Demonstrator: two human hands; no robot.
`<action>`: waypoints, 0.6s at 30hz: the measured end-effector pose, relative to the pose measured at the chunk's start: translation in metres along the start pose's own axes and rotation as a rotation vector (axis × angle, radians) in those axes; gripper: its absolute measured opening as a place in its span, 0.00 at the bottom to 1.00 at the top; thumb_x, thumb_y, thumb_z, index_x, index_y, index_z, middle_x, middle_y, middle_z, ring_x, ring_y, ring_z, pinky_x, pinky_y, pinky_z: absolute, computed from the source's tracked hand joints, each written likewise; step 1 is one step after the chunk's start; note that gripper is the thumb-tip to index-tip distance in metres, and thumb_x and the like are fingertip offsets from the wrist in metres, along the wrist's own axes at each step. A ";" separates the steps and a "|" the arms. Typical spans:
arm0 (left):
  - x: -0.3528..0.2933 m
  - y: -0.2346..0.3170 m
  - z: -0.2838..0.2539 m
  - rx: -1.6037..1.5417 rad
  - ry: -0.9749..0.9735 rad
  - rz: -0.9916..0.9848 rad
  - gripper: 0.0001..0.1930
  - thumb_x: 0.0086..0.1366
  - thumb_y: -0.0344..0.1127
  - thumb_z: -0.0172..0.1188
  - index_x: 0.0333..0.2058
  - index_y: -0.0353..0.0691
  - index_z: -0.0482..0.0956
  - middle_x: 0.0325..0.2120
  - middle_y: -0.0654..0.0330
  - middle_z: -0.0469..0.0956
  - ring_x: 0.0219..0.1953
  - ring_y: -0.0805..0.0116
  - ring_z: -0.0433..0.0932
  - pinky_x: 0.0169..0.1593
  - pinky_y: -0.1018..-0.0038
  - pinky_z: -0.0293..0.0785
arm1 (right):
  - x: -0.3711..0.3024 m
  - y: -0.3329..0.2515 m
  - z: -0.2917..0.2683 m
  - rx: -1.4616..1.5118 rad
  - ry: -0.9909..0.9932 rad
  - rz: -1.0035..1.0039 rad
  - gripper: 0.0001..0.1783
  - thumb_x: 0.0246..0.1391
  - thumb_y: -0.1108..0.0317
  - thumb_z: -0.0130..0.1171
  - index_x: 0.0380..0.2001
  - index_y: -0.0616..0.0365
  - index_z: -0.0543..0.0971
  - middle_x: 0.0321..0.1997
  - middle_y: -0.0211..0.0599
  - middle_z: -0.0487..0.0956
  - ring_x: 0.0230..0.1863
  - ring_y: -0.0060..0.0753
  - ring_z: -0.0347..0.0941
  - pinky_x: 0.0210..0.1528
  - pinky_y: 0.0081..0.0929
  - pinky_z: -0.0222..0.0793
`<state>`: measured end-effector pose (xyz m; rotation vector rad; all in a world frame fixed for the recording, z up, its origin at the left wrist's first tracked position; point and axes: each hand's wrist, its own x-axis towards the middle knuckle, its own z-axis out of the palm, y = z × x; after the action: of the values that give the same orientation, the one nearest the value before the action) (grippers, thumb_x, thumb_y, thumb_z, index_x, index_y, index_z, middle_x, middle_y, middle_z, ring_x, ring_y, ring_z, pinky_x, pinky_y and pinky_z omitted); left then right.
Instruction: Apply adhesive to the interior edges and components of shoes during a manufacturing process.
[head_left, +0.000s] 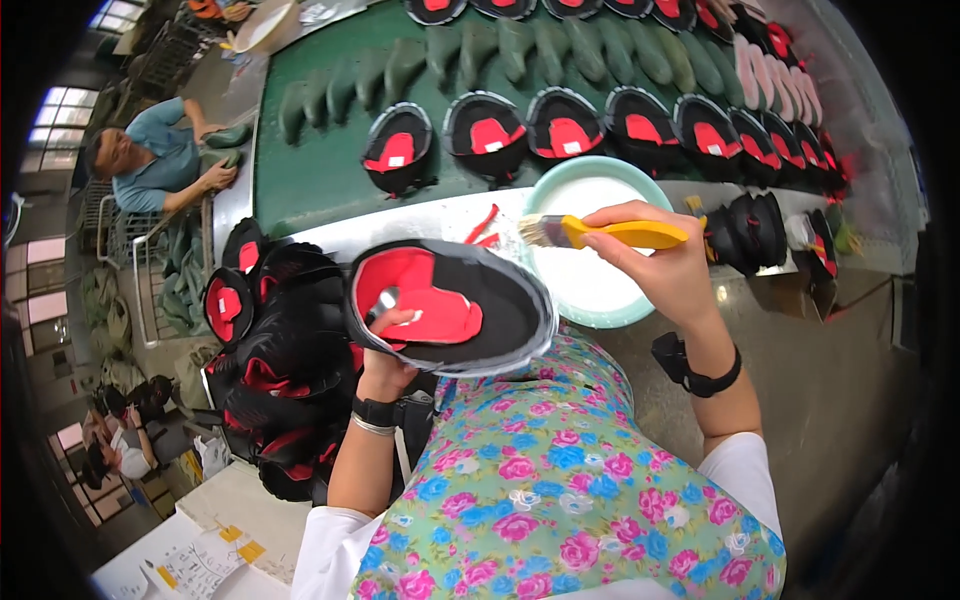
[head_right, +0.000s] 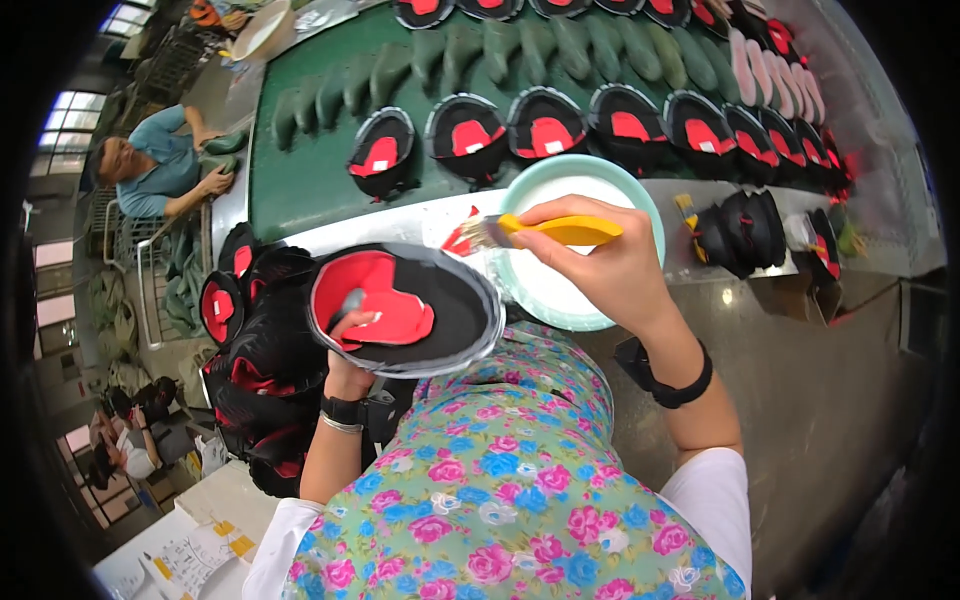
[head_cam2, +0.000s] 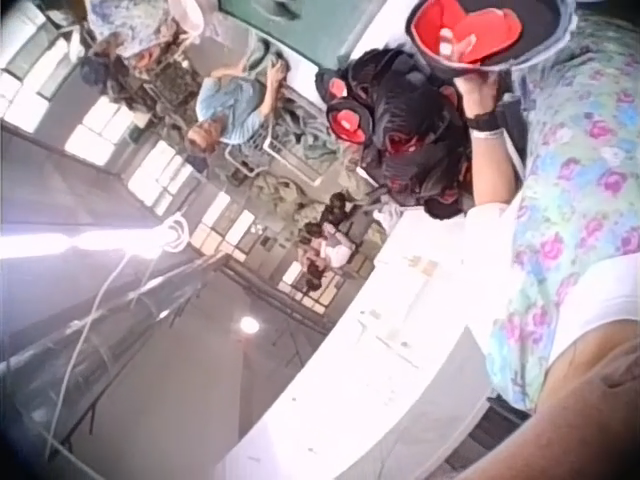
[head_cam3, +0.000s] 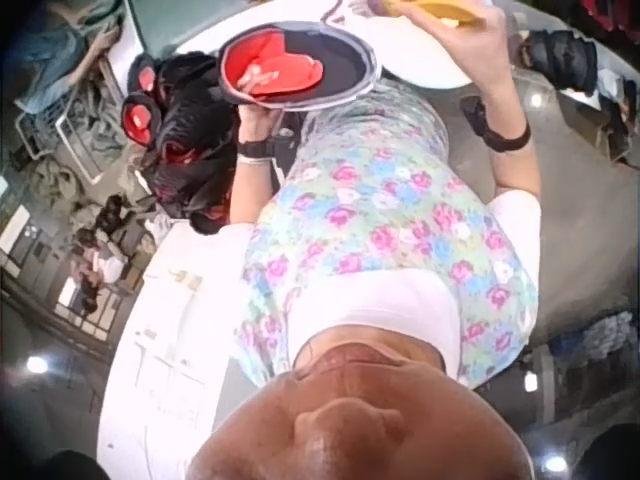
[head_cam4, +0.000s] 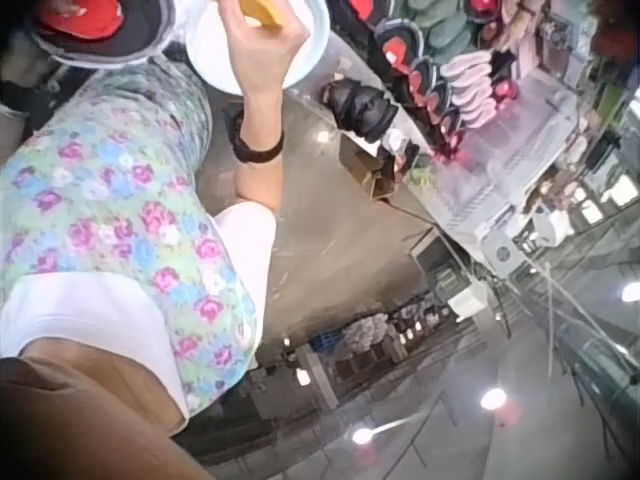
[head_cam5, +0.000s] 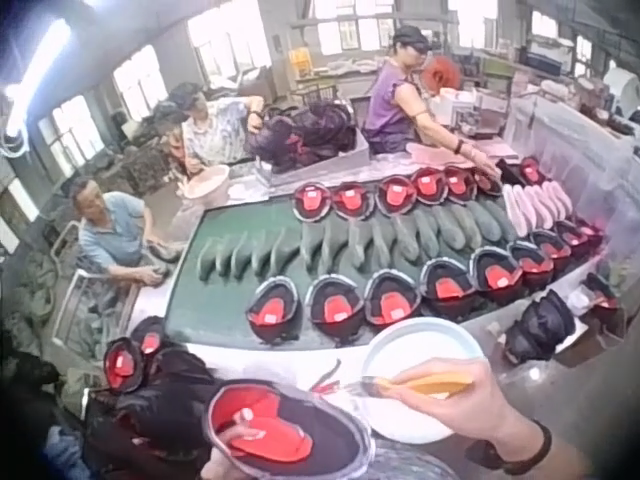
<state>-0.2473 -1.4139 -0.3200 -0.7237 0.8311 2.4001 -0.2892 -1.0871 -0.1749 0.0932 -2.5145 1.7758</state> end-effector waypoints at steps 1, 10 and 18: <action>-0.002 -0.001 -0.011 -0.034 -0.020 -0.056 0.15 0.57 0.29 0.55 0.43 0.30 0.76 0.36 0.50 0.81 0.37 0.61 0.81 0.43 0.68 0.80 | 0.007 -0.009 0.003 -0.014 -0.137 -0.086 0.08 0.50 0.77 0.64 0.36 0.64 0.82 0.35 0.36 0.83 0.35 0.22 0.79 0.37 0.19 0.74; 0.034 -0.035 -0.039 0.231 -0.585 0.032 0.20 0.67 0.34 0.51 0.56 0.32 0.68 0.48 0.48 0.76 0.50 0.56 0.76 0.51 0.68 0.77 | 0.054 -0.018 0.095 0.211 -0.827 -0.282 0.13 0.49 0.73 0.67 0.41 0.59 0.83 0.38 0.36 0.84 0.38 0.27 0.80 0.42 0.22 0.74; 0.002 -0.015 -0.010 -0.077 -0.383 -0.273 0.16 0.60 0.25 0.51 0.47 0.32 0.75 0.49 0.47 0.75 0.50 0.60 0.77 0.51 0.67 0.77 | 0.063 0.017 0.085 -0.149 -0.534 0.114 0.17 0.51 0.60 0.64 0.26 0.67 0.82 0.17 0.36 0.80 0.19 0.21 0.77 0.24 0.18 0.71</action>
<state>-0.2363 -1.4100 -0.3340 -0.3572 0.4536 2.2291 -0.3548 -1.1621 -0.2140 0.4870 -3.0604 1.7845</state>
